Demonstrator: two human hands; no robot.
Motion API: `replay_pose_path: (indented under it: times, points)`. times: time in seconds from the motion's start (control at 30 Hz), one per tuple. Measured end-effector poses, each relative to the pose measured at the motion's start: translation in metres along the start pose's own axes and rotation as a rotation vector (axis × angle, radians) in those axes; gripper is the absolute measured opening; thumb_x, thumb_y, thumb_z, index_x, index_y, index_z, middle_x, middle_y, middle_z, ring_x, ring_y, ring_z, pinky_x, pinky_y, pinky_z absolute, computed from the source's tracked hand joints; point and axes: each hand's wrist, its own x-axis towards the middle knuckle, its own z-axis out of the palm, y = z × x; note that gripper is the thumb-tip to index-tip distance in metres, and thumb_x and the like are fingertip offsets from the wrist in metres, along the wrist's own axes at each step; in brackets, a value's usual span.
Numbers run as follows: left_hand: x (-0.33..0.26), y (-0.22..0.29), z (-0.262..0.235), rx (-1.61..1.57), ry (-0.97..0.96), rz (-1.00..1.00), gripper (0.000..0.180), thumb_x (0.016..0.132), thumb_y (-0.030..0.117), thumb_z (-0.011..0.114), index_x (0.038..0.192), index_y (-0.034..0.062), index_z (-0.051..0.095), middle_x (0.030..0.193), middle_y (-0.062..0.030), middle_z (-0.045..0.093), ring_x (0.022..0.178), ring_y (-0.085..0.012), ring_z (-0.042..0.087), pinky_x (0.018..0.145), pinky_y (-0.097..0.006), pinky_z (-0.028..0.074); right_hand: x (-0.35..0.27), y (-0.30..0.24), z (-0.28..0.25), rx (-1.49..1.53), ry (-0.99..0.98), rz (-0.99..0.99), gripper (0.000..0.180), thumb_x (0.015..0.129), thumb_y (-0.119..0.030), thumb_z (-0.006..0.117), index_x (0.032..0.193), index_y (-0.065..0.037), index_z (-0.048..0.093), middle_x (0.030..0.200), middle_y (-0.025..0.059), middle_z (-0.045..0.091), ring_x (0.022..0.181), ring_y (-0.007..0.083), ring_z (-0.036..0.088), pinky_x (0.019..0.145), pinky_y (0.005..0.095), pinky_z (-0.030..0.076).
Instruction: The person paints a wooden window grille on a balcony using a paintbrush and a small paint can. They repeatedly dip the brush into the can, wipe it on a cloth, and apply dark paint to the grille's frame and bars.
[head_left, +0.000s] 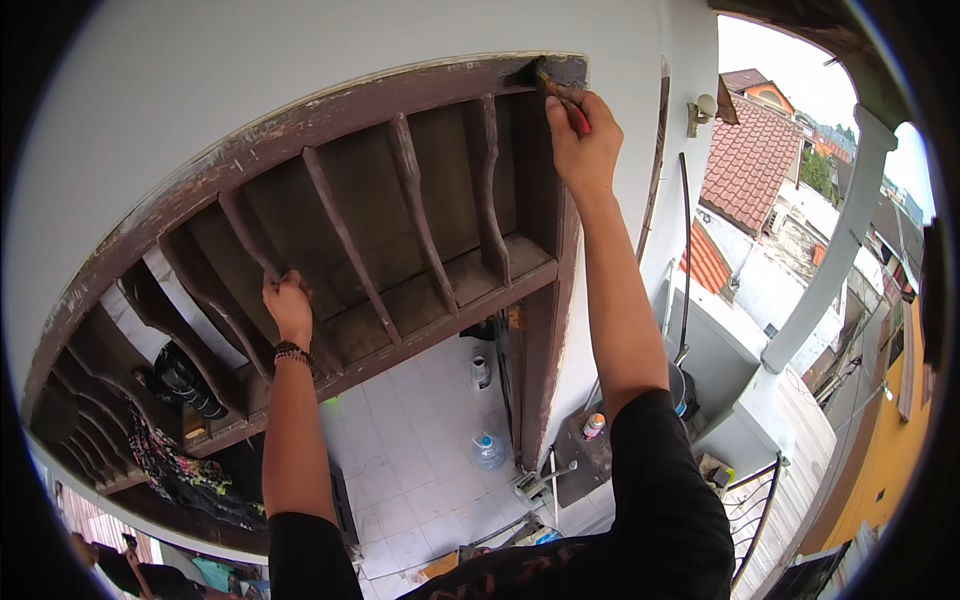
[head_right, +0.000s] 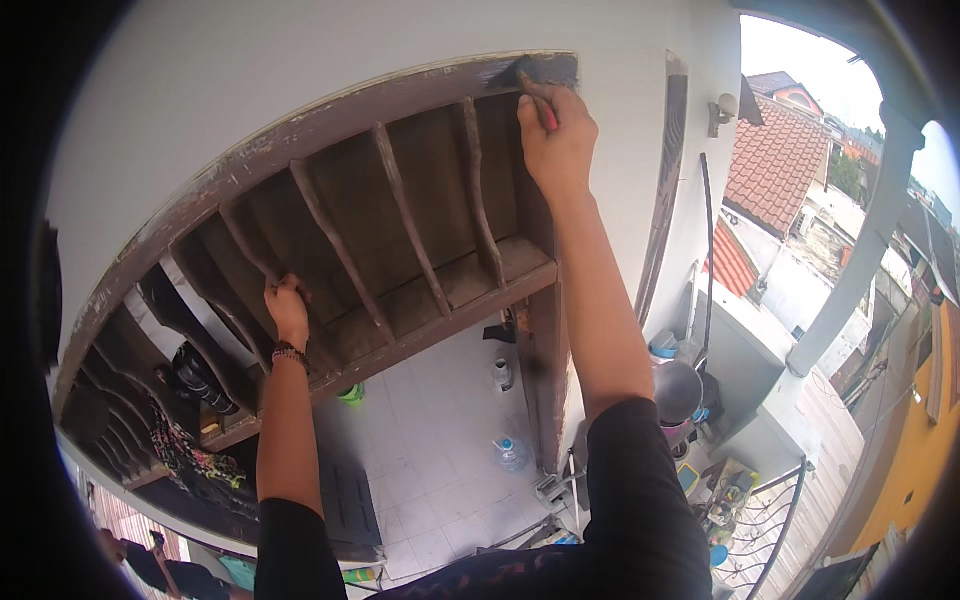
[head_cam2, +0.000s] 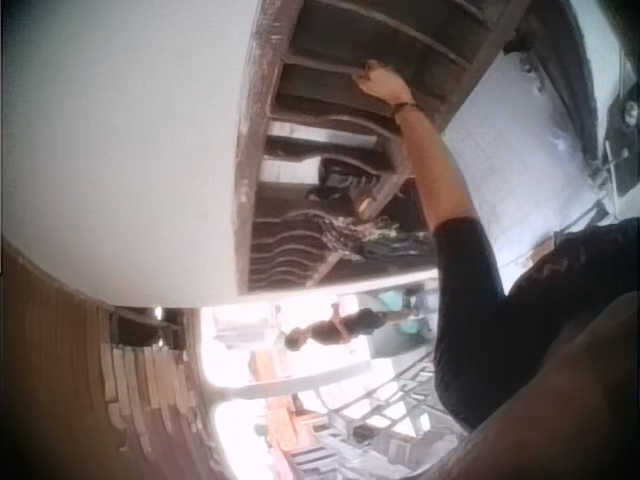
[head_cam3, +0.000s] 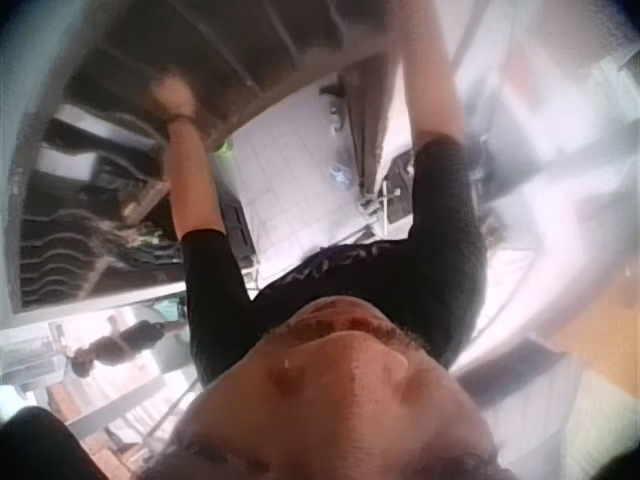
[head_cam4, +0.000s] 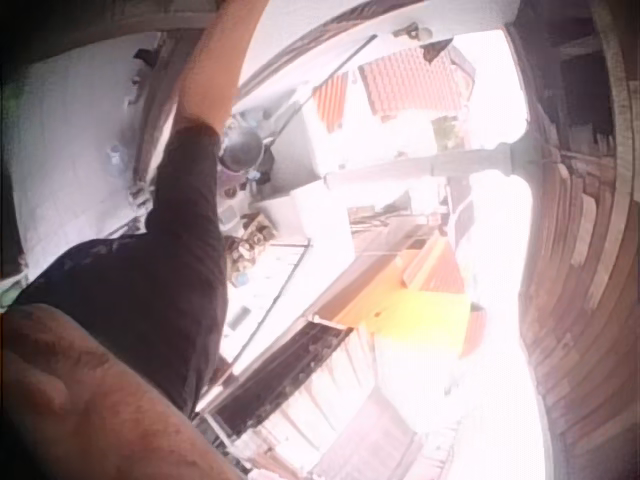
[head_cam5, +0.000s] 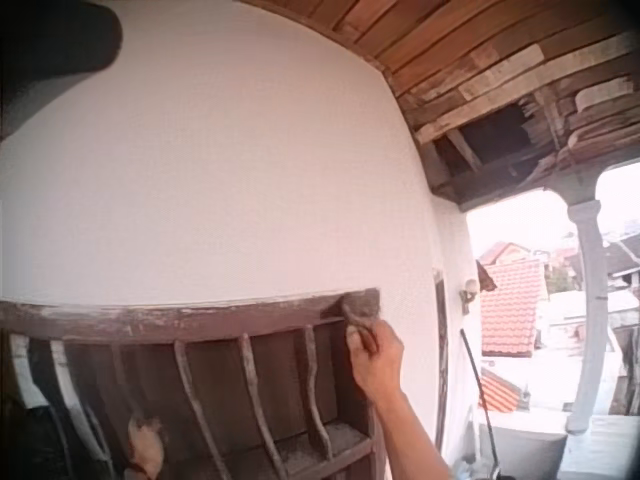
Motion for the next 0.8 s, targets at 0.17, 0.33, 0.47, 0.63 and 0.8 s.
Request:
replay_pose_path:
  times: [0.17, 0.33, 0.47, 0.63, 0.8]
  points:
    - [0.007, 0.0, -0.013, 0.073, -0.042, -0.054, 0.02, 0.087, 0.012, 0.054, 0.099, -0.0041, 0.055, 0.068, -0.0093, 0.058, 0.063, -0.0168, 0.057, 0.057, -0.033, 0.047, -0.048, -0.056, -0.008, 0.438, -0.182, 0.447, 0.027, 0.091, -0.016, 0.069, 0.109, 0.004, 0.066, 0.094, 0.0123, 0.07, 0.074, 0.0173, 0.066, 0.067, 0.031, 0.054]
    - [-0.019, 0.004, -0.002, 0.288, -0.059, -0.028, 0.044, 0.086, 0.014, 0.06, 0.121, -0.0102, 0.049, 0.103, -0.0298, 0.065, 0.103, -0.0426, 0.064, 0.089, -0.043, 0.05, -0.142, -0.062, -0.063, 0.464, -0.332, 0.774, 0.034, 0.089, -0.02, 0.07, 0.109, 0.007, 0.064, 0.087, 0.0138, 0.067, 0.068, 0.0184, 0.064, 0.059, 0.029, 0.051]
    - [-0.05, -0.006, -0.013, 0.383, -0.005, 0.135, 0.057, 0.086, 0.014, 0.063, 0.132, -0.0106, 0.043, 0.127, -0.0322, 0.055, 0.119, -0.043, 0.056, 0.099, -0.042, 0.046, -0.22, -0.065, -0.085, 0.541, -0.365, 1.095, 0.029, 0.087, -0.017, 0.069, 0.103, 0.006, 0.064, 0.095, 0.0157, 0.065, 0.062, 0.0191, 0.062, 0.057, 0.0294, 0.048]
    - [-0.093, -0.004, -0.039, 0.336, -0.016, 0.193, 0.056, 0.084, 0.009, 0.066, 0.134, -0.0049, 0.046, 0.129, -0.0284, 0.055, 0.119, -0.0385, 0.056, 0.097, -0.041, 0.047, -0.251, -0.079, -0.101, 0.494, -0.416, 1.233, 0.027, 0.089, -0.02, 0.066, 0.106, 0.001, 0.066, 0.084, 0.0087, 0.069, 0.066, 0.014, 0.061, 0.059, 0.0266, 0.046]
    - [-0.121, 0.003, -0.102, 0.092, 0.279, 0.342, 0.034, 0.08, 0.0, 0.065, 0.113, 0.002, 0.058, 0.101, -0.0096, 0.064, 0.089, -0.0165, 0.062, 0.077, -0.028, 0.049, -0.246, -0.065, -0.133, 0.419, -0.338, 1.227, 0.041, 0.088, -0.023, 0.069, 0.113, 0.009, 0.062, 0.089, 0.0126, 0.063, 0.067, 0.0139, 0.058, 0.059, 0.0247, 0.046]
